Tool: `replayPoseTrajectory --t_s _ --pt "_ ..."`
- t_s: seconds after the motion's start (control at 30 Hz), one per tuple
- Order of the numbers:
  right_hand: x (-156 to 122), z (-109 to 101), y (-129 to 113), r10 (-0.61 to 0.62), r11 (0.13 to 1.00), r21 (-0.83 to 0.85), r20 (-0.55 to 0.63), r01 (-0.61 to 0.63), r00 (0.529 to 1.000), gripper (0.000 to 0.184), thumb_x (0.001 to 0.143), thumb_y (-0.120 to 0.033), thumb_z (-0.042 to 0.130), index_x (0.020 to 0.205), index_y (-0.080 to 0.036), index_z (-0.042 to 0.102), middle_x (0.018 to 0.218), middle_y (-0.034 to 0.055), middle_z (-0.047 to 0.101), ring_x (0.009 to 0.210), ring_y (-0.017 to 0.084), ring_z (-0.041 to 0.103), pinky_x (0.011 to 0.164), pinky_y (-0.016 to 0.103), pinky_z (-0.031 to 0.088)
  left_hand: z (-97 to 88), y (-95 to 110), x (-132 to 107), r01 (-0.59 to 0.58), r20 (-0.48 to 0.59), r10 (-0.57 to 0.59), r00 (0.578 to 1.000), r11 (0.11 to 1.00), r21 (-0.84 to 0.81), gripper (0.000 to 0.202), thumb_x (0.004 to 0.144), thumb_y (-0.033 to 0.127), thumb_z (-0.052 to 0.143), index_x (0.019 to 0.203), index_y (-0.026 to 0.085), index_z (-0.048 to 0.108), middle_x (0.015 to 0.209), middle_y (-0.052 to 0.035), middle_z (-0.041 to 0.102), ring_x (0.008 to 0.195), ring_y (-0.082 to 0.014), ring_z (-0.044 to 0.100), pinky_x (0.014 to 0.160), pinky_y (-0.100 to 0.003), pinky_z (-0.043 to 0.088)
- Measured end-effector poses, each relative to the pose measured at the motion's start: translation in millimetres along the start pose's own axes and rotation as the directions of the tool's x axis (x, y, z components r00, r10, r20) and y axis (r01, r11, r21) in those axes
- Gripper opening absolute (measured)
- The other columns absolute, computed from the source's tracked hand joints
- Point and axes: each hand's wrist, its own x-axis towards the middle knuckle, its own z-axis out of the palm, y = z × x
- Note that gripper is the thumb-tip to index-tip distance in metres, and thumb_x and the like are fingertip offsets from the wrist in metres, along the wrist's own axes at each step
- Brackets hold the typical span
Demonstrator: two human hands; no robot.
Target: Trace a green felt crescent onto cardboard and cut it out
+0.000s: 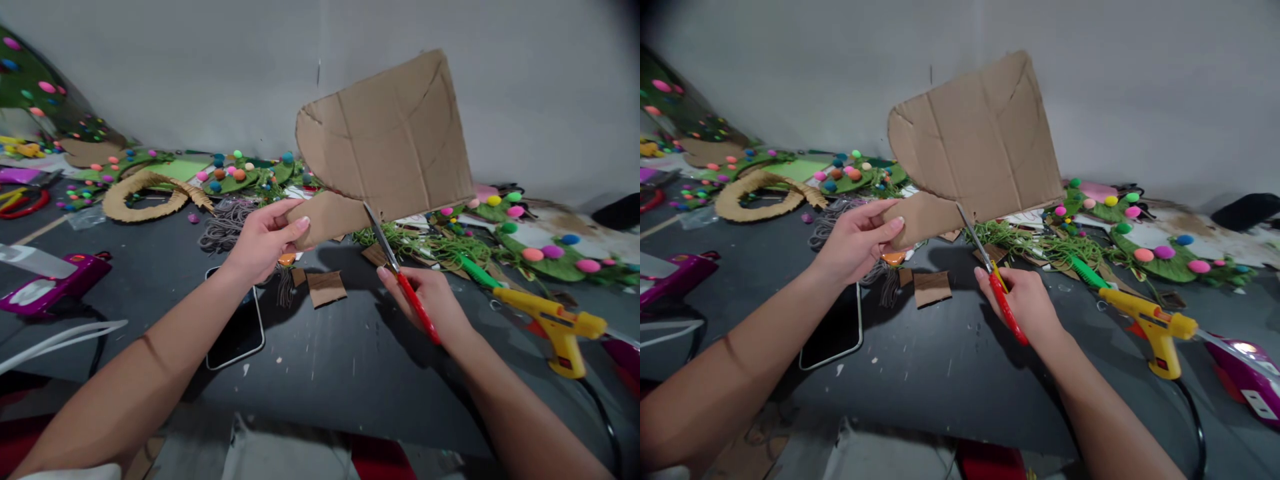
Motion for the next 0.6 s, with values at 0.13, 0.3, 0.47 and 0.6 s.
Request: replayPoseTrajectory --t_s 0.13,0.3,0.47,0.6 --pt "0 2 0 -0.025 0.999 0.031 -0.013 0.026 1.000 0.065 0.096 -0.072 0.053 0.057 -0.022 0.040 0.057 -0.0016 0.032 0.055 0.013 0.030 0.053 0.032 0.025 -0.7 0 1 0.010 0.003 -0.010 1.000 1.000 0.016 0.035 0.076 0.024 0.090 0.110 0.021 0.081 0.095 -0.0039 0.079 0.081 -0.0165 0.072 0.065 -0.024 0.062" --pt "0 4 5 -0.074 0.996 0.043 -0.034 0.076 0.997 0.064 0.096 -0.071 0.055 0.056 -0.022 0.045 0.057 -0.0010 0.034 0.055 0.013 0.031 0.054 0.032 0.027 -4.2 -2 2 0.033 0.029 -0.034 0.999 0.999 0.012 0.038 0.075 0.027 0.092 0.111 0.022 0.081 0.094 -0.0032 0.078 0.081 -0.0161 0.072 0.070 -0.027 0.064" --pt "1 4 11 -0.119 0.992 0.041 -0.054 0.121 0.991 0.064 0.095 -0.072 0.056 0.057 -0.022 0.053 0.056 0.0004 0.039 0.055 0.015 0.032 0.054 0.033 0.030 -6.6 8 3 0.032 0.030 -0.032 0.999 0.999 0.001 0.039 0.067 0.023 0.097 0.104 0.021 0.082 0.103 -0.0038 0.080 0.092 -0.0151 0.074 0.079 -0.023 0.061" --pt "1 0 10 -0.110 0.993 0.039 -0.051 0.112 0.993 0.066 0.090 -0.073 0.063 0.051 -0.022 0.046 0.054 -0.0015 0.031 0.055 0.014 0.027 0.054 0.032 0.026 -13.5 20 7 -0.050 -0.019 0.049 0.999 0.998 -0.046 0.037 0.077 0.033 0.092 0.111 0.021 0.080 0.115 -0.0051 0.080 0.102 -0.0172 0.076 0.087 -0.024 0.061"
